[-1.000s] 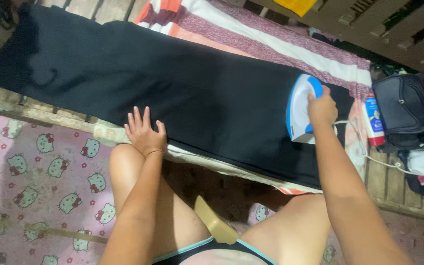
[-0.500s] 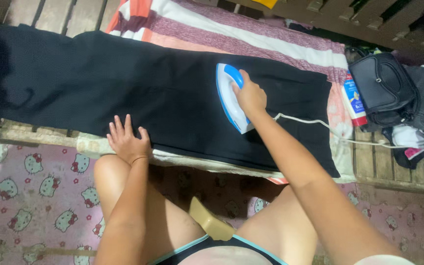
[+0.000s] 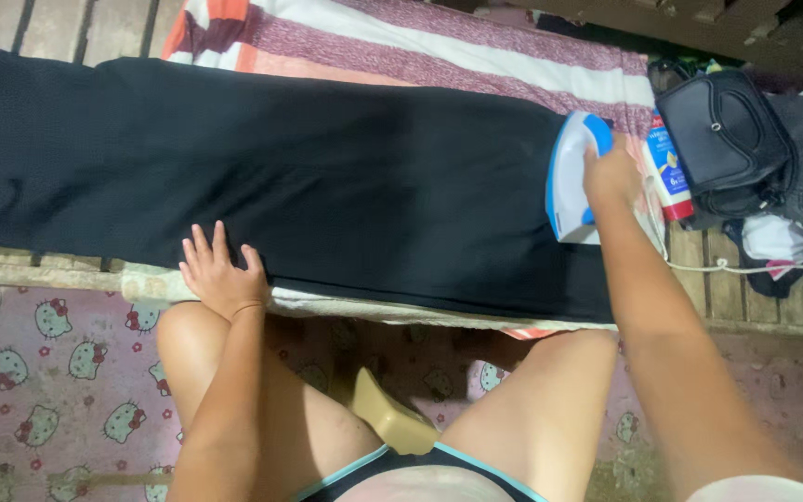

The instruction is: The person irons a pair of black trousers laid on a wooden bench, then folds them and places them aside. The person then irons a grey t-shirt on the same bench.

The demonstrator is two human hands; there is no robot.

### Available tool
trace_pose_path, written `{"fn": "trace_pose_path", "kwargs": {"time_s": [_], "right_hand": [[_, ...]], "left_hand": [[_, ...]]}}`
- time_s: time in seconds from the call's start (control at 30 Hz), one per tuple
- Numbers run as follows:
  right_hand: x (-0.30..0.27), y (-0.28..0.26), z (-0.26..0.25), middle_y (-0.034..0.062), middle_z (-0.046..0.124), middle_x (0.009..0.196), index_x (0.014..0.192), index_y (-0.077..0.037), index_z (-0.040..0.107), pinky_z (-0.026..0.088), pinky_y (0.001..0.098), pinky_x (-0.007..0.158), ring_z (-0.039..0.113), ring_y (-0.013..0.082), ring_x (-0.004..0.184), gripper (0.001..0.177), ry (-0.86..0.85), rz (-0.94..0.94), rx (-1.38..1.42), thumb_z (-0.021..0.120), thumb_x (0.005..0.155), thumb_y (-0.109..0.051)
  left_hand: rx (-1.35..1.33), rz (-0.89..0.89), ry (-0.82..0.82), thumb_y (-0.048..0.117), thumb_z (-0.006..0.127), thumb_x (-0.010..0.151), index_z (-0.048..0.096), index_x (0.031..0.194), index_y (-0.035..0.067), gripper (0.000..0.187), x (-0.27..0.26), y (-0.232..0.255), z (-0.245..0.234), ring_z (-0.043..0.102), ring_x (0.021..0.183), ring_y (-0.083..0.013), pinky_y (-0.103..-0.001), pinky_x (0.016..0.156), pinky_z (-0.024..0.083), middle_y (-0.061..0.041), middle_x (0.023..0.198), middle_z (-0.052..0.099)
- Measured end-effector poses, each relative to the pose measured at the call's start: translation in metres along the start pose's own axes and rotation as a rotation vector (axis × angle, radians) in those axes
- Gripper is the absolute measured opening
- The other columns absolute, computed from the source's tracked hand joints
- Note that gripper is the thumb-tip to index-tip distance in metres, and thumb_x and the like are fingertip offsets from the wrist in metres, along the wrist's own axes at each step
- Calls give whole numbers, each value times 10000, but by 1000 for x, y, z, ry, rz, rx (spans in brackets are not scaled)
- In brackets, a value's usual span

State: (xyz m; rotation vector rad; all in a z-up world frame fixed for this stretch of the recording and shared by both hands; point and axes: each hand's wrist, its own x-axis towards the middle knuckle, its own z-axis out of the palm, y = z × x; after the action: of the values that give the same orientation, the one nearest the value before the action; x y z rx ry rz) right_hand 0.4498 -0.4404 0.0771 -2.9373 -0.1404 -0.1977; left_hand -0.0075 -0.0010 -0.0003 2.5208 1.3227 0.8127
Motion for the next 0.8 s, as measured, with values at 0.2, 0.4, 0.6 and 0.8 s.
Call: {"fn": "trace_pose_path", "kwargs": {"time_s": [0.2, 0.4, 0.6, 0.8], "right_hand": [[-14, 9, -4, 226, 681, 1224, 1401, -108, 563, 491, 544, 926, 642, 448, 1122, 605, -130, 7, 93, 707, 927, -454], [-72, -24, -27, 209, 721, 1163, 1382, -153, 596, 516, 524, 943, 682, 435, 1093, 580, -168, -56, 245, 707, 918, -483], [-105, -109, -36, 237, 723, 1111, 1438, -229, 540, 527, 540, 908, 683, 470, 1031, 575, -270, -163, 139, 640, 939, -497], [-79, -45, -39, 257, 719, 1108, 1438, -208, 520, 519, 568, 909, 688, 480, 1026, 589, -188, -60, 46, 657, 963, -529]], "left_hand": [[-3, 12, 15, 324, 664, 900, 674, 1434, 163, 558, 2, 2, 0, 450, 1451, -412, -585, 1186, 287, -176, 1589, 513], [-25, 12, 19, 316, 665, 898, 672, 1445, 149, 572, 0, -1, 3, 447, 1454, -420, -588, 1197, 288, -194, 1592, 512], [-32, 26, 34, 319, 676, 891, 678, 1440, 158, 572, 0, -5, 4, 449, 1454, -415, -591, 1192, 283, -190, 1588, 517], [-35, 27, 23, 313, 684, 894, 680, 1442, 158, 569, 0, -9, 8, 441, 1457, -412, -595, 1193, 282, -185, 1595, 512]]}}
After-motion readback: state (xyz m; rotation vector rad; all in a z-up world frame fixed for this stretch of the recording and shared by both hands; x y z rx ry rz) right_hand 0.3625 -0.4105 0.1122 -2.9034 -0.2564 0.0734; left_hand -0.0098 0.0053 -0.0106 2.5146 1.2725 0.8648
